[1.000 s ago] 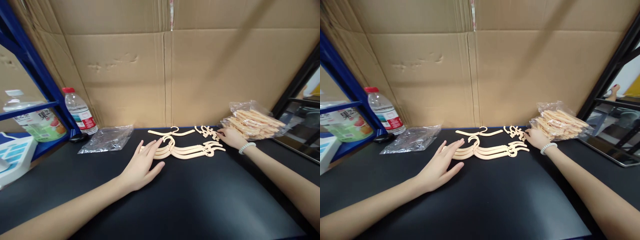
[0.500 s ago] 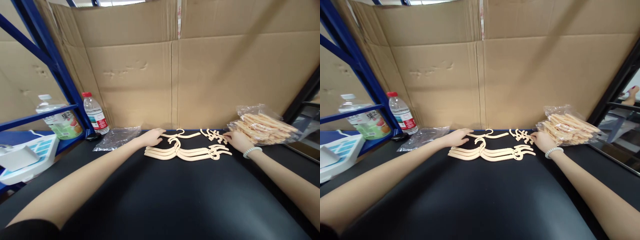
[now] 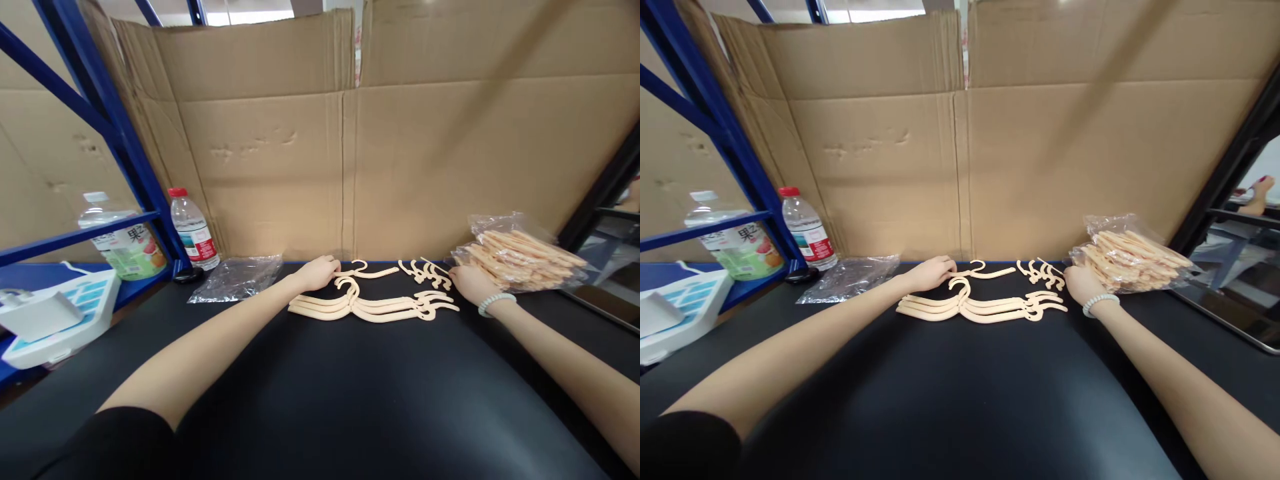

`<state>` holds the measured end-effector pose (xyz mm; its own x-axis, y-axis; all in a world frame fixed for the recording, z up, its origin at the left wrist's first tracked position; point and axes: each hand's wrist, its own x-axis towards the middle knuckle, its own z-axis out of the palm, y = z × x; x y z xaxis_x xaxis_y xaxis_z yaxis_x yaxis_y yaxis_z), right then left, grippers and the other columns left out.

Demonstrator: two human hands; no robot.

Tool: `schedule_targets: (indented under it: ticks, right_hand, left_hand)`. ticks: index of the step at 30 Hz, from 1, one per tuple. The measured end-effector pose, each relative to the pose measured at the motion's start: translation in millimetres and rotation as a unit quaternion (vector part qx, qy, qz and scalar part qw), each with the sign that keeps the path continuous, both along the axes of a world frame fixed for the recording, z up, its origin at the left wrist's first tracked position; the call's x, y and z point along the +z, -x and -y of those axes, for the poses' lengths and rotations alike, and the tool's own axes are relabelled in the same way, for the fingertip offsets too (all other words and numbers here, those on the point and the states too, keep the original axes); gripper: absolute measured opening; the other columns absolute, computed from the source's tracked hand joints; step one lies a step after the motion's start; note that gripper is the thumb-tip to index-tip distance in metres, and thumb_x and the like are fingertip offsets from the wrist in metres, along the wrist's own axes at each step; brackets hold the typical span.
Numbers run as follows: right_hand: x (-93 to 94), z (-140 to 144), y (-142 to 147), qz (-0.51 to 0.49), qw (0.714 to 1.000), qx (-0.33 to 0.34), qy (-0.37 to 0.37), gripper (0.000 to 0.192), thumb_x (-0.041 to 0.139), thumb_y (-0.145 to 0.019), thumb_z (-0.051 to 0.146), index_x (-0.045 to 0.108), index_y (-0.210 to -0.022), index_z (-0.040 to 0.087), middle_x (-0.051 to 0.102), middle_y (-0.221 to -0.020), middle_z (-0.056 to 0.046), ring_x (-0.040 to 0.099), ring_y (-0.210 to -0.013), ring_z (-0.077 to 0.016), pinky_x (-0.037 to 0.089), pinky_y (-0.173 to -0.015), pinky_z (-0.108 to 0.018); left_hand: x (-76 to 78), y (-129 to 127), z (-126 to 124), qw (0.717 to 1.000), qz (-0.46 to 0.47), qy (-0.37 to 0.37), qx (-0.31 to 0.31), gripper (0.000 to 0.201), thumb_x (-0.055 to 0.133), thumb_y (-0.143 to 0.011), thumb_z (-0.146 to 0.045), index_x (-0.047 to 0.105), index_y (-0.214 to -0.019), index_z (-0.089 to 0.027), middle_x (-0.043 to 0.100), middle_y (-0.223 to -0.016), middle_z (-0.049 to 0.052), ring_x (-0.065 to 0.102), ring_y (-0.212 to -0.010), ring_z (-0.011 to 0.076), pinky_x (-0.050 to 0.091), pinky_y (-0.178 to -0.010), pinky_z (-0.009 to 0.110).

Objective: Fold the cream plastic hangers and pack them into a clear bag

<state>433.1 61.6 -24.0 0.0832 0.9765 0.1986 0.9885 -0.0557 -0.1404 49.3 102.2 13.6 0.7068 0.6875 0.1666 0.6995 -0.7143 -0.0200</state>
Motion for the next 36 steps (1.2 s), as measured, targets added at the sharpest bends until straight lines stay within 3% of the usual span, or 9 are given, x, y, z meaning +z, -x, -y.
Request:
schedule_targets:
  ticks: [4, 8, 13, 17, 20, 23, 27, 31, 36]
  right_hand:
    - [3.7, 4.4, 1.0, -0.090, 0.995, -0.026, -0.027, 0.021, 0.057, -0.094, 0.030, 0.061, -0.105, 0.014, 0.063, -0.104, -0.007, 0.063, -0.088, -0.0177, 0.054, -0.078, -0.036]
    - [9.3, 10.4, 0.7, -0.218, 0.972, -0.044, -0.077, 0.015, 0.057, -0.093, 0.028, 0.061, -0.092, 0.014, 0.063, -0.089, -0.002, 0.061, -0.076, -0.0142, 0.052, -0.071, -0.031]
    - [23.2, 21.5, 11.5, -0.424, 0.897, -0.032, -0.124, 0.015, 0.052, -0.091, 0.023, 0.050, -0.077, 0.018, 0.050, -0.067, 0.001, 0.050, -0.053, -0.0105, 0.043, -0.049, -0.023]
    - [37.0, 37.3, 33.0, -0.559, 0.824, 0.029, -0.086, 0.026, 0.057, -0.084, 0.032, 0.039, -0.067, 0.022, 0.036, -0.057, 0.006, 0.039, -0.046, -0.0091, 0.037, -0.043, -0.022]
    - [43.7, 51.3, 52.8, -0.618, 0.782, 0.075, -0.045, 0.035, 0.064, -0.078, 0.040, 0.036, -0.064, 0.022, 0.034, -0.057, 0.006, 0.035, -0.048, -0.0090, 0.038, -0.045, -0.023]
    - [47.9, 64.7, 71.3, -0.643, 0.757, 0.115, -0.020, 0.038, 0.068, -0.075, 0.050, 0.045, -0.065, 0.021, 0.036, -0.060, 0.005, 0.037, -0.053, -0.0106, 0.041, -0.050, -0.025]
    - [51.8, 81.8, 89.0, -0.631, 0.762, 0.148, -0.004, 0.041, 0.064, -0.076, 0.061, 0.067, -0.080, 0.020, 0.040, -0.068, 0.002, 0.038, -0.062, -0.0129, 0.042, -0.059, -0.027]
    - [48.5, 98.4, 97.5, -0.566, 0.800, 0.197, 0.012, 0.044, 0.055, -0.085, 0.059, 0.071, -0.104, 0.022, 0.038, -0.067, 0.003, 0.034, -0.062, -0.0134, 0.036, -0.059, -0.027]
    - [36.7, 106.0, 96.2, -0.557, 0.809, 0.191, -0.001, 0.034, 0.064, -0.083, 0.050, 0.072, -0.082, 0.017, 0.061, -0.091, -0.005, 0.050, -0.076, -0.0157, 0.041, -0.072, -0.031]
  left_hand:
    - [2.6, -2.1, -6.2, 1.000, -0.004, -0.004, -0.001, 0.020, 0.057, -0.092, -0.029, 0.061, -0.103, -0.013, 0.063, -0.104, 0.007, 0.062, -0.093, 0.0195, 0.052, -0.082, 0.040]
    - [9.3, -1.5, -3.5, 1.000, 0.018, -0.015, 0.008, 0.018, 0.056, -0.093, -0.028, 0.061, -0.099, -0.013, 0.064, -0.097, 0.005, 0.063, -0.087, 0.0178, 0.052, -0.078, 0.037]
    - [23.9, 5.5, 14.8, 0.995, 0.082, -0.046, 0.033, 0.011, 0.044, -0.094, -0.016, 0.055, -0.097, -0.014, 0.065, -0.088, 0.007, 0.062, -0.081, 0.0197, 0.049, -0.072, 0.034]
    - [33.6, 12.9, 45.3, 0.987, 0.134, -0.081, 0.040, 0.010, 0.042, -0.092, -0.017, 0.050, -0.096, -0.018, 0.064, -0.092, 0.008, 0.061, -0.083, 0.0233, 0.047, -0.072, 0.035]
    - [29.5, 17.6, 75.1, 0.982, 0.161, -0.092, 0.036, 0.006, 0.042, -0.092, -0.021, 0.048, -0.094, -0.020, 0.064, -0.092, 0.007, 0.062, -0.084, 0.0230, 0.047, -0.072, 0.035]
    - [13.6, 21.4, 102.6, 0.975, 0.211, -0.059, 0.024, 0.005, 0.044, -0.094, -0.025, 0.046, -0.095, -0.021, 0.063, -0.089, 0.003, 0.063, -0.080, 0.0184, 0.048, -0.068, 0.029]
    - [-10.4, 24.1, 122.7, 0.963, 0.262, -0.044, 0.034, 0.004, 0.045, -0.093, -0.025, 0.047, -0.095, -0.022, 0.063, -0.086, 0.000, 0.062, -0.072, 0.0158, 0.047, -0.062, 0.026]
    - [-21.0, 25.3, 125.4, 0.964, 0.259, -0.052, 0.005, 0.008, 0.046, -0.094, -0.023, 0.050, -0.100, -0.023, 0.064, -0.086, -0.001, 0.061, -0.068, 0.0139, 0.047, -0.061, 0.025]
    - [-25.3, 27.7, 123.3, 0.966, 0.246, -0.058, -0.057, 0.017, 0.046, -0.095, -0.021, 0.049, -0.112, -0.023, 0.066, -0.097, 0.002, 0.064, -0.080, 0.0145, 0.049, -0.069, 0.024]
